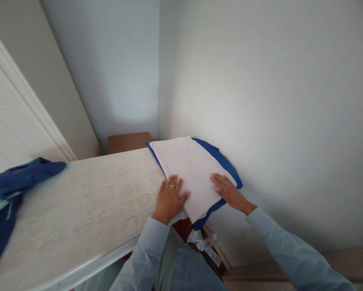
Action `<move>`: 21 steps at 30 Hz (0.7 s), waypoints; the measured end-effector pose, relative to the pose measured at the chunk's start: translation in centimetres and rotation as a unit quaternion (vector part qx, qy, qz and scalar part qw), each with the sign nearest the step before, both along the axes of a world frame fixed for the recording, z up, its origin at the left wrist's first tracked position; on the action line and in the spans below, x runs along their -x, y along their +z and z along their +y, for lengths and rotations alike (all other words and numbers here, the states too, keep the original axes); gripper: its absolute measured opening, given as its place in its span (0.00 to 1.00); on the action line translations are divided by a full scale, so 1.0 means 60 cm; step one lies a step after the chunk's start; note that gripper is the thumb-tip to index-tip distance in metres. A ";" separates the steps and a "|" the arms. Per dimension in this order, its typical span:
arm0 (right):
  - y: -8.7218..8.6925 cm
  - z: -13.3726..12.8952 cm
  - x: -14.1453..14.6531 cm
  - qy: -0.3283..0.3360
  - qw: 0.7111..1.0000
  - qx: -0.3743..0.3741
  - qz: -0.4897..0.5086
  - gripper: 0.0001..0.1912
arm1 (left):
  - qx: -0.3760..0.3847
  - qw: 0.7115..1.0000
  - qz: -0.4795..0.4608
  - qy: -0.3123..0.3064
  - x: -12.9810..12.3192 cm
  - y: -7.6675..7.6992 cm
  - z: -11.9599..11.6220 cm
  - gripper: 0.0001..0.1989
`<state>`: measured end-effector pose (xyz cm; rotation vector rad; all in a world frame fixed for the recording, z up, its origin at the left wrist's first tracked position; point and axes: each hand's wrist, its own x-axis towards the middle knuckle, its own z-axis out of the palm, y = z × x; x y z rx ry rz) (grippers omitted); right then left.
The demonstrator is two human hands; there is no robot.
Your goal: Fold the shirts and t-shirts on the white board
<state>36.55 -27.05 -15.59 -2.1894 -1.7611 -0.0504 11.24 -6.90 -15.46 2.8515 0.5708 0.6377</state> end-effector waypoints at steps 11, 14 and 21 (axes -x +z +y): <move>0.035 -0.022 0.047 -0.241 0.879 -0.332 0.242 0.32 | 0.101 0.982 -0.152 -0.044 0.018 -0.012 0.009 0.18; 0.052 -0.001 0.127 -0.220 0.836 -0.368 0.342 0.29 | 0.185 0.953 -0.237 -0.034 0.036 0.001 0.001 0.17; 0.054 0.076 0.322 -0.031 0.646 -0.320 0.692 0.20 | 0.348 0.884 -0.310 0.044 0.129 0.016 -0.083 0.18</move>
